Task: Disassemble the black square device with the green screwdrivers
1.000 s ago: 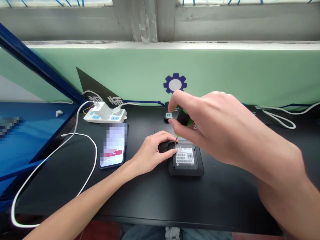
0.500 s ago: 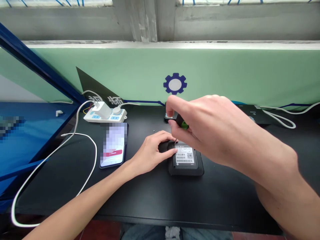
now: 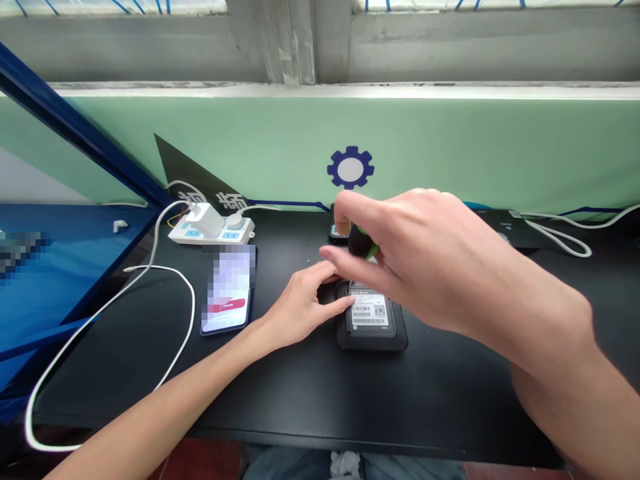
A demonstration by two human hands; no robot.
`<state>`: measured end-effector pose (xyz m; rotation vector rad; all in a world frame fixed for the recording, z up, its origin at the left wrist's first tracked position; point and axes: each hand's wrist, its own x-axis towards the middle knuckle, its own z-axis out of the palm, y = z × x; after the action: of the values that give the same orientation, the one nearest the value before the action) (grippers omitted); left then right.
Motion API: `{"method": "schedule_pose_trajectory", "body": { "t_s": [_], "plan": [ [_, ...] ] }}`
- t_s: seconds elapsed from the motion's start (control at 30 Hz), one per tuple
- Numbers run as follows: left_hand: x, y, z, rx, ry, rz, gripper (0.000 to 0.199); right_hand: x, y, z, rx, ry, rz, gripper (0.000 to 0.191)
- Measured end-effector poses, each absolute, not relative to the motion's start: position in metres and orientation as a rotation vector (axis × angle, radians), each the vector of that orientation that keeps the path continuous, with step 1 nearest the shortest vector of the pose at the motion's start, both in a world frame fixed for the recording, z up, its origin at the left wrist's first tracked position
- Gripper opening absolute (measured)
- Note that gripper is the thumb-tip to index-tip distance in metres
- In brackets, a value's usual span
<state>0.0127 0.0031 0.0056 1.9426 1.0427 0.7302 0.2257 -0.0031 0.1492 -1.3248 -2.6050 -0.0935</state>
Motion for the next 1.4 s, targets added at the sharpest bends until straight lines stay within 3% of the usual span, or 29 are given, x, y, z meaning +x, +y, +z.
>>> {"method": "schedule_pose_trajectory", "body": {
  "t_s": [0.2, 0.33, 0.47, 0.6, 0.77, 0.9, 1.03, 1.23, 1.33, 1.4],
  "plan": [
    [0.0141, 0.0026, 0.0072, 1.869, 0.992, 0.773, 0.039, 0.2250, -0.0035, 0.1496, -1.327, -2.596, -0.005, 0.011],
    [0.0141, 0.0028, 0.0063, 1.847, 0.991, 0.756, 0.032, 0.2249, -0.0034, 0.1494, -1.325, -2.602, -0.064, 0.026],
    [0.0148, 0.0022, 0.0068, 1.832, 0.983, 0.773, 0.037, 0.2251, -0.0042, 0.1503, -1.318, -2.605, -0.018, 0.011],
    [0.0149, 0.0020, 0.0075, 1.845, 1.013, 0.759, 0.029, 0.2251, -0.0042, 0.1494, -1.314, -2.588, -0.061, 0.025],
    [0.0146, 0.0032, 0.0069, 1.850, 0.990, 0.771, 0.038, 0.2252, -0.0039, 0.1484, -1.305, -2.583, -0.023, 0.012],
    [0.0148, 0.0027, 0.0080, 1.850, 1.001, 0.761, 0.023, 0.2265, -0.0042, 0.1488, -1.301, -2.586, -0.088, 0.035],
    [0.0152, 0.0017, 0.0102, 1.848, 0.999, 0.774, 0.034, 0.2267, -0.0050, 0.1496, -1.314, -2.587, -0.048, 0.011],
    [0.0154, 0.0022, 0.0100, 1.843, 0.977, 0.767, 0.027, 0.2248, -0.0050, 0.1480, -1.336, -2.595, -0.077, 0.020],
    [0.0152, 0.0021, 0.0093, 1.841, 0.978, 0.777, 0.034, 0.2239, -0.0047, 0.1474, -1.330, -2.586, -0.061, 0.013],
    [0.0150, 0.0018, 0.0090, 1.843, 0.992, 0.772, 0.036, 0.2239, -0.0041, 0.1470, -1.314, -2.580, -0.078, 0.019]
  ]
}}
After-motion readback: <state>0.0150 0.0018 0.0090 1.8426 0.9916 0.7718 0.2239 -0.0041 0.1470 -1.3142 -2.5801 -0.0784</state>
